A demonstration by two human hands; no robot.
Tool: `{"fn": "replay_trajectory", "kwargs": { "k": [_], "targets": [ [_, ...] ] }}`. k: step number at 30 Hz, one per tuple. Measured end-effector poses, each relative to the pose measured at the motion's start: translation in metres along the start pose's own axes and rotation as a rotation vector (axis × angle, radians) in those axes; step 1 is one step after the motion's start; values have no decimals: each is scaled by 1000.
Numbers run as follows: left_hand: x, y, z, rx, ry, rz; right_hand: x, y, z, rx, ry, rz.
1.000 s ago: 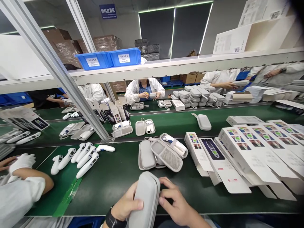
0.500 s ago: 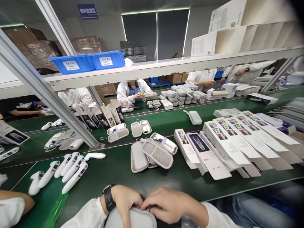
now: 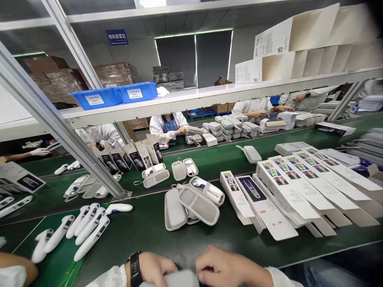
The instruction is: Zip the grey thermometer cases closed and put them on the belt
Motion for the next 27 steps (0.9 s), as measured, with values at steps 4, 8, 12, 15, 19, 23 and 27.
{"fn": "replay_trajectory", "kwargs": {
  "k": [4, 8, 12, 15, 19, 23, 27],
  "targets": [
    [-2, 12, 30, 234, 557, 308, -31, -16, 6, 121, 165, 305],
    [8, 36, 28, 437, 926, 549, -30, -36, -11, 212, 202, 595],
    [17, 59, 21, 625, 1112, 821, -19, -46, -33, 237, 227, 690],
    [19, 68, 25, 771, 1174, 886, -28, -44, -35, 241, 264, 644],
    [19, 66, 28, 739, 1197, 861, -38, -44, -28, 100, 113, 611],
    [15, 62, 22, 708, 1154, 842, -38, -39, -20, 63, 50, 520],
    [16, 69, 20, 655, 1066, 735, -40, -32, -17, -46, 0, 363]
  ]
}}
Point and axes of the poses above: each hand's wrist, its own z-axis away from the middle knuckle, its own x-axis out of the palm, y = z × x, the point moved 5 cm from there along -z, towards the middle knuckle, and after that the axes turned 13 degrees about -y, right-handed, at the moved point
